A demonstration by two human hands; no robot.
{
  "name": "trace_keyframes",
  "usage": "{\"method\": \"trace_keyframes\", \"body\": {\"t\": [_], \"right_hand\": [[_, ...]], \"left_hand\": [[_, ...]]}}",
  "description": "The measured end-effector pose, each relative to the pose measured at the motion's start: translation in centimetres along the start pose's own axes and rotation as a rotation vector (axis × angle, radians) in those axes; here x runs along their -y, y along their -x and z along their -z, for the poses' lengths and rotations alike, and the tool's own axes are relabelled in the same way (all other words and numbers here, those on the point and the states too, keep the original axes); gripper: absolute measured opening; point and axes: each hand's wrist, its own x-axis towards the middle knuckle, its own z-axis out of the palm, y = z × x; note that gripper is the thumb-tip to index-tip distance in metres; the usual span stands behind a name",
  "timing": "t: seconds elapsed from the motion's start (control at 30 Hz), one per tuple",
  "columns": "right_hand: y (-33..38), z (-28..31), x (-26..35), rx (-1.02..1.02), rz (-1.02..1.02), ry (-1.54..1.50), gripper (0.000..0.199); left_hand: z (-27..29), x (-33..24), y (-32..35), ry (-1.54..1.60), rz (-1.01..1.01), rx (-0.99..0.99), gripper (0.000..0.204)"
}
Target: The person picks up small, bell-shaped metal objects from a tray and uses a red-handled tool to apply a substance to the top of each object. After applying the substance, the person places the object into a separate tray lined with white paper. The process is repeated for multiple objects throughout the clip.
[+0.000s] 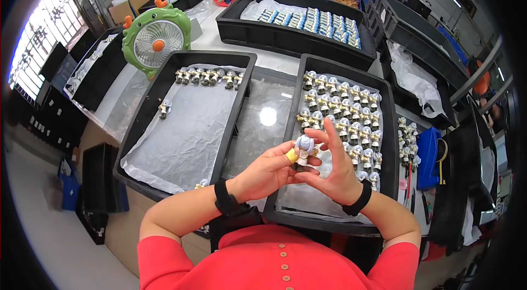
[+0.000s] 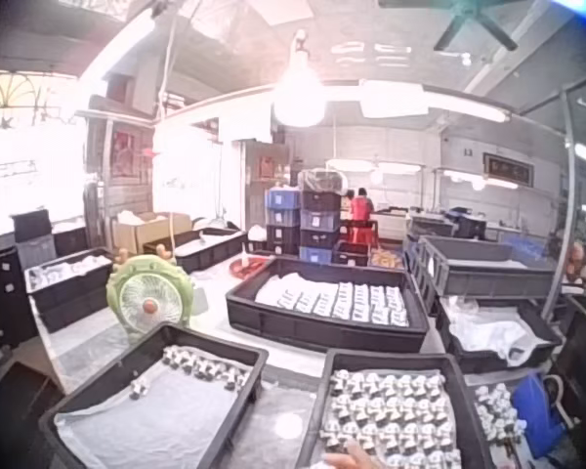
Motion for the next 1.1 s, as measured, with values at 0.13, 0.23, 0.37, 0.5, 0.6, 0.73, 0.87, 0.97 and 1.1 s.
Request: {"method": "trace_keyframes", "body": {"t": [0.13,0.23,0.37,0.5,0.6,0.73,0.87,0.97,1.1], "right_hand": [[0.1,0.1,-0.1,0.005,0.005,0.006,0.108],[0.1,0.0,-0.3,0.008,0.005,-0.004,0.107],[0.0,-0.1,-0.4,0.015,0.002,-0.021,0.105],[0.1,-0.3,-0.7,0.015,-0.029,-0.037,0.104],[0.0,-0.3,-0.7,0.017,-0.061,-0.068,0.104],[0.0,-0.4,-0.9,0.031,-0.123,-0.135,0.105],[-0.1,-0.5,-1.0,0.037,-0.174,-0.204,0.106],[-0.2,-0.6,-0.9,0.043,-0.179,-0.207,0.106],[-0.2,-0.1,-0.5,0.045,-0.158,-0.152,0.101]], "left_hand": [[0.0,0.3,-0.1,-0.006,-0.015,-0.012,0.042],[-0.3,0.3,0.0,-0.02,-0.029,-0.03,0.041],[-0.2,0.3,0.0,-0.013,-0.034,-0.069,0.043],[0.0,0.4,-0.1,-0.042,-0.037,-0.093,0.041],[0.2,0.6,-0.1,-0.058,-0.037,-0.122,0.04],[0.2,0.5,-0.1,-0.035,-0.03,-0.136,0.039],[0.5,0.4,-0.1,0.0,-0.013,-0.121,0.039],[0.5,0.4,0.1,-0.029,-0.028,-0.138,0.041],[0.2,0.4,-0.1,-0.036,-0.042,-0.132,0.04]]}}
